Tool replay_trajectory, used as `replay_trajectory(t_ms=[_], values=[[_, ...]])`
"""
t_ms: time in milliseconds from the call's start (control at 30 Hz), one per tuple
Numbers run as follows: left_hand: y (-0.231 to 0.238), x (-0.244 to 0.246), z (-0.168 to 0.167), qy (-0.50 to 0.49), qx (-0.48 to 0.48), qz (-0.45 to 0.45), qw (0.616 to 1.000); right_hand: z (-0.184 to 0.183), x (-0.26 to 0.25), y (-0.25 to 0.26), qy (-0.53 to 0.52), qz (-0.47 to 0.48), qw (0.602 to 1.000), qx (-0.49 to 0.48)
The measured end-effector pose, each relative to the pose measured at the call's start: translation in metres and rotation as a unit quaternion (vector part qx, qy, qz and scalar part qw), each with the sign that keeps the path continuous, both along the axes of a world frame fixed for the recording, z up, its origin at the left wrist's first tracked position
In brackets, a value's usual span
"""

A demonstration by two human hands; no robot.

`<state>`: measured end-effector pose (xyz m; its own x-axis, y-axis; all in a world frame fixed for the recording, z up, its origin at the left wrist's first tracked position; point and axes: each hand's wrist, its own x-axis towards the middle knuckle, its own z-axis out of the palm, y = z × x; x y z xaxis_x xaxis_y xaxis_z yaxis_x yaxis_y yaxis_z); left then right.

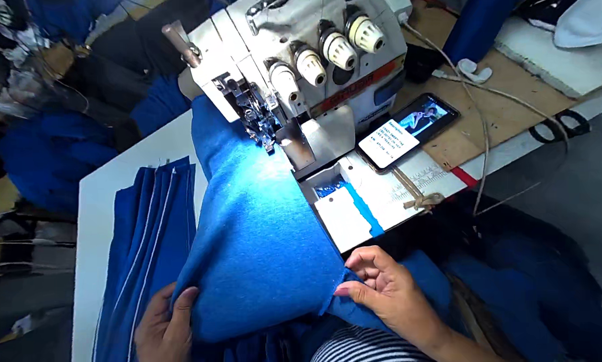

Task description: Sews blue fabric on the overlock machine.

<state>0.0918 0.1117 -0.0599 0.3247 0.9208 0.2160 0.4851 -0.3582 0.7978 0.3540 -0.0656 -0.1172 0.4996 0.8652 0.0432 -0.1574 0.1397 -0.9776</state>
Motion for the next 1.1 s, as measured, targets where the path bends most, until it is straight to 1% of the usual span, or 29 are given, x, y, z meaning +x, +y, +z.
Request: replay_trajectory(t_ms=[100,200,300,400,500,567,733,800,867,933,967,1000,1067,1100], values=[[-0.005,0.001,-0.016,0.011,-0.01,0.018,1.0,-0.007,0.002,0.0,-0.012,0.007,1.0,0.015],[-0.007,0.005,-0.02,0.006,0.005,0.036,0.999,-0.012,0.003,0.003,-0.02,0.014,0.999,0.047],[-0.008,0.009,-0.027,-0.008,0.026,0.054,0.998,-0.016,0.002,0.007,-0.021,-0.008,1.0,0.004],[-0.012,0.011,-0.031,-0.004,0.047,0.062,0.997,-0.014,0.004,0.002,-0.036,-0.017,0.999,-0.004],[-0.017,0.012,-0.036,-0.017,0.043,0.058,0.997,-0.016,0.005,-0.002,-0.035,-0.034,0.999,-0.012],[-0.018,0.013,-0.038,-0.026,0.044,0.055,0.997,-0.019,0.004,-0.002,-0.025,-0.052,0.998,-0.004],[-0.02,0.013,-0.032,-0.04,0.051,0.054,0.996,-0.024,0.001,0.0,-0.028,-0.062,0.997,0.031],[-0.021,0.012,-0.033,-0.041,0.05,0.056,0.996,-0.024,-0.001,0.001,-0.022,-0.06,0.998,0.026],[-0.021,0.015,-0.035,-0.045,0.041,0.064,0.996,-0.023,0.002,0.002,-0.03,-0.035,0.999,0.0],[-0.019,0.021,-0.028,-0.066,0.029,0.074,0.995,-0.015,0.015,0.006,-0.053,0.043,0.994,-0.083],[-0.018,0.024,-0.019,-0.08,0.031,0.075,0.994,-0.007,0.025,0.01,-0.059,0.084,0.988,-0.117],[-0.016,0.026,-0.006,-0.092,0.042,0.076,0.992,0.003,0.035,0.014,-0.079,0.101,0.985,-0.119],[-0.014,0.028,0.021,-0.122,0.08,0.068,0.987,0.031,0.05,0.015,-0.14,0.105,0.983,-0.054],[-0.013,0.024,0.028,-0.129,0.101,0.053,0.985,0.043,0.054,0.011,-0.155,0.106,0.982,-0.02]])
